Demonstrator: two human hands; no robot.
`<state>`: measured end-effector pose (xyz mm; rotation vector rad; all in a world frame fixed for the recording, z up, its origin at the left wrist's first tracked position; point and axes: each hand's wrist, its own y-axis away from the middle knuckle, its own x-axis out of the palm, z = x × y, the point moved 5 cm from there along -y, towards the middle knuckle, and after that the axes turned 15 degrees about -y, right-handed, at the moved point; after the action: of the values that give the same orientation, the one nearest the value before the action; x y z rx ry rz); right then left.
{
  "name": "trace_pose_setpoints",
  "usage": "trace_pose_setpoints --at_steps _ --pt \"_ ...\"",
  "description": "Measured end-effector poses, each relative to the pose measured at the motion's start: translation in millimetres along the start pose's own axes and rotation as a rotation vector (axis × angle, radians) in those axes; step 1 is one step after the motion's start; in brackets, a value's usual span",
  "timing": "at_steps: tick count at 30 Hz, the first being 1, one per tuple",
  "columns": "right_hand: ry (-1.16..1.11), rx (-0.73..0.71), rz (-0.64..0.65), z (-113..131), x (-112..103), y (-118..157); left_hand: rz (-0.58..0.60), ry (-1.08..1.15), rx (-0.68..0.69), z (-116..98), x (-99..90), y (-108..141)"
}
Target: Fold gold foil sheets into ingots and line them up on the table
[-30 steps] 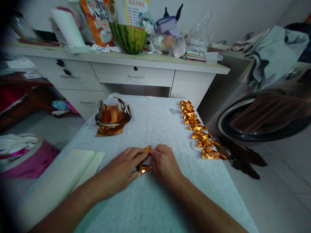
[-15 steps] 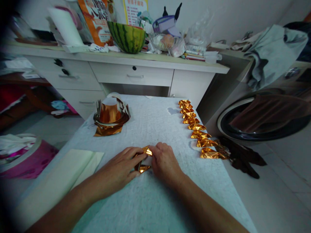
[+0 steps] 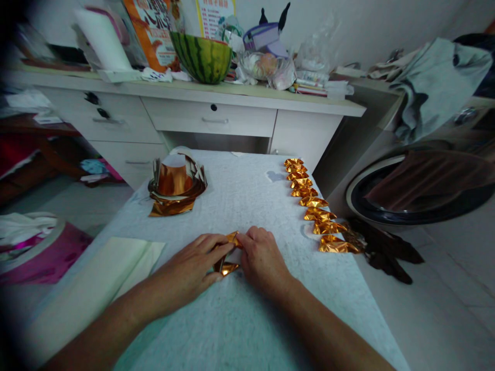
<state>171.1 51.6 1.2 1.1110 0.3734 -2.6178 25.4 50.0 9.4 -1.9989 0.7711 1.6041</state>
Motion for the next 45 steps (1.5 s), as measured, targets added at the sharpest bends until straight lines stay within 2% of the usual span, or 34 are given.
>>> trace_pose_setpoints --at_steps 14,26,45 --pt "0.029 0.024 0.034 2 0 -2 0.019 0.004 0.012 -2 -2.0 1" --pt "0.141 0.060 0.067 2 1 -4 0.039 0.013 0.029 -3 -4.7 -1" --pt "0.060 -0.097 0.180 10 -20 4 0.020 0.036 0.019 -1 -3.8 -2"
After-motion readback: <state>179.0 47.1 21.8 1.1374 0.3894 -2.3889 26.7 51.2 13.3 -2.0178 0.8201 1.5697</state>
